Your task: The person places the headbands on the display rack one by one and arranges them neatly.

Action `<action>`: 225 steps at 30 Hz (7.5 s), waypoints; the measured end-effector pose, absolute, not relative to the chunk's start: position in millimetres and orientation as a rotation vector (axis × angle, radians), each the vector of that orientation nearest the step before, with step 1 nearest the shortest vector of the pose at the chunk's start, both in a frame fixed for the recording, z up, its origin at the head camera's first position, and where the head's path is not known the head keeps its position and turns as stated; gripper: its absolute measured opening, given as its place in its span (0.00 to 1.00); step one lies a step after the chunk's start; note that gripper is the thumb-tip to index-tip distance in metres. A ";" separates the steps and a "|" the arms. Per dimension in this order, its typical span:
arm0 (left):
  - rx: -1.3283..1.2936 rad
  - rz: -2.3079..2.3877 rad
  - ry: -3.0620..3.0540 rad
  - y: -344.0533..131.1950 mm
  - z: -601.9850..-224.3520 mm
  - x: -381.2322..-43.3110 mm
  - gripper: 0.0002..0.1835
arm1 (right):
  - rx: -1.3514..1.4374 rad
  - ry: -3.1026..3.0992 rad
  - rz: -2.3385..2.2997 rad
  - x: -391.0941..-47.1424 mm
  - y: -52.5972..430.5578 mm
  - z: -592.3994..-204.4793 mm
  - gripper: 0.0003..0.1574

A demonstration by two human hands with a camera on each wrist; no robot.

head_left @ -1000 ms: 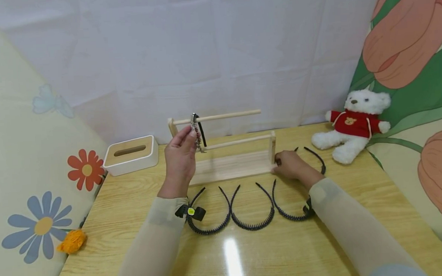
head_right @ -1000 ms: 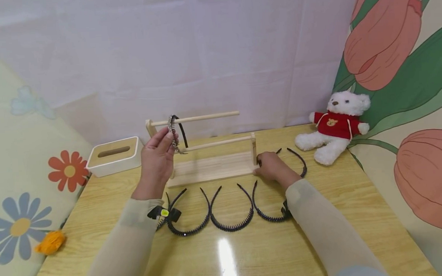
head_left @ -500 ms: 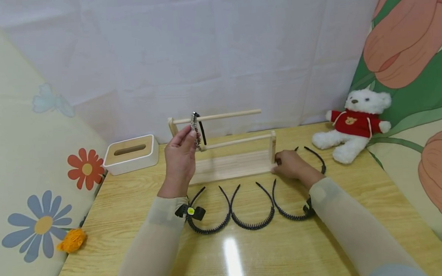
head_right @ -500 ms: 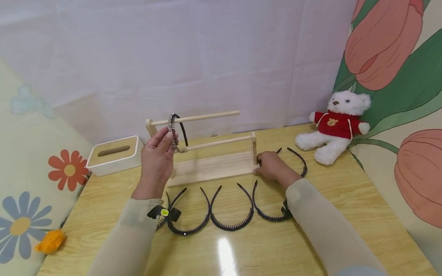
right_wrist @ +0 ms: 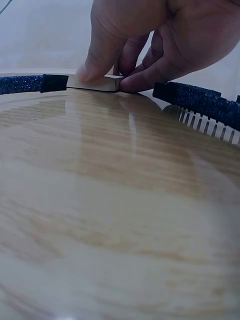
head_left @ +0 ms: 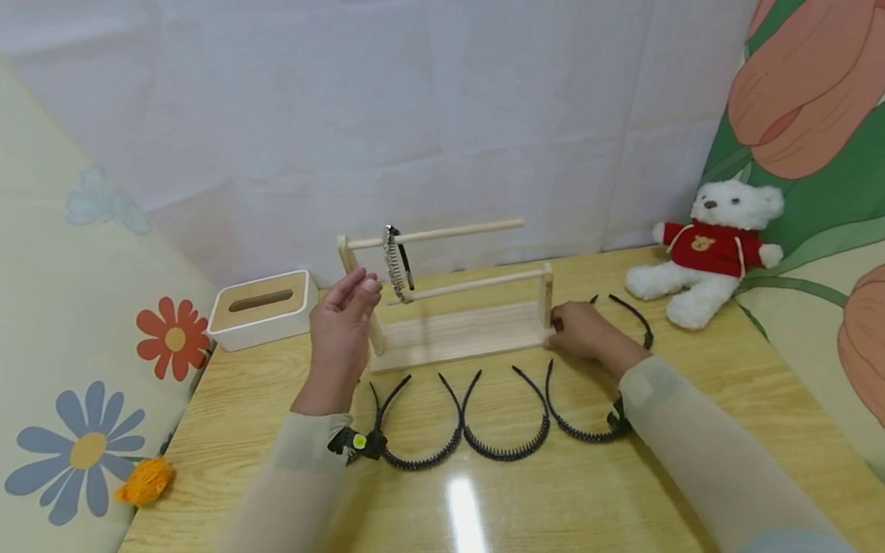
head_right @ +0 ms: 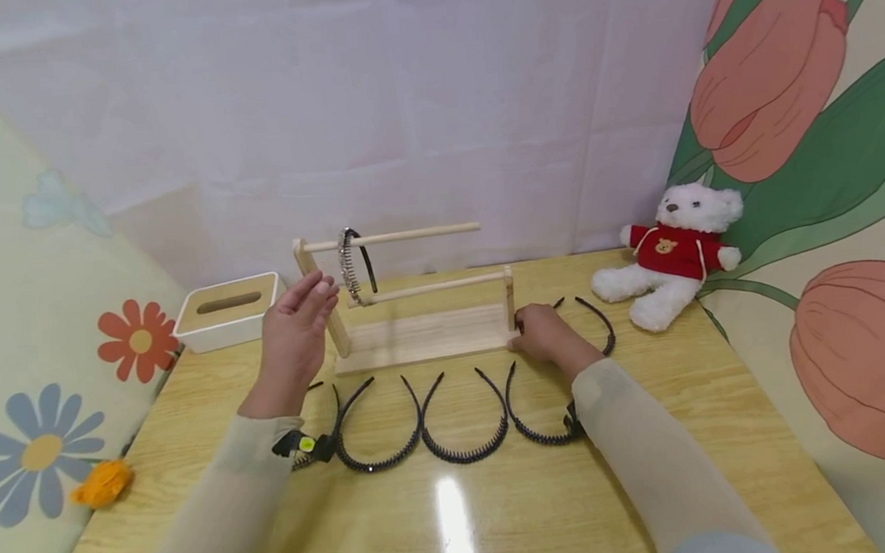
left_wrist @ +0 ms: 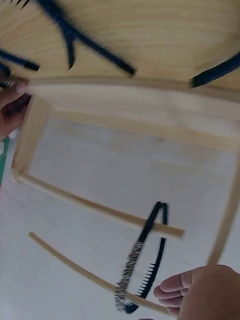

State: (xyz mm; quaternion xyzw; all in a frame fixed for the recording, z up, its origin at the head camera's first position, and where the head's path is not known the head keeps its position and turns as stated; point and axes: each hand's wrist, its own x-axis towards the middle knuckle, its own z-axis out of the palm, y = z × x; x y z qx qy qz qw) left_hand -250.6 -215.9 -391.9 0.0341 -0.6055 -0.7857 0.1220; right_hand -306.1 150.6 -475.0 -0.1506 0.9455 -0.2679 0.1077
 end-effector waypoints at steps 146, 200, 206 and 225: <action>0.072 -2.581 -1.386 -221.8 -325.0 -256.4 0.10 | -0.417 2.796 -0.794 -300.7 148.2 -472.0 0.23; 0.162 -2.538 -1.365 -209.8 -362.9 -265.8 0.16 | -0.469 2.808 -0.824 -303.2 151.9 -477.0 0.23; 0.147 -2.544 -1.369 -210.5 -364.7 -266.9 0.16 | -0.466 2.805 -0.836 -301.7 151.8 -475.2 0.23; 0.141 -2.518 -1.428 -209.1 -367.9 -269.2 0.18 | -0.425 2.799 -0.821 -301.1 149.3 -472.7 0.23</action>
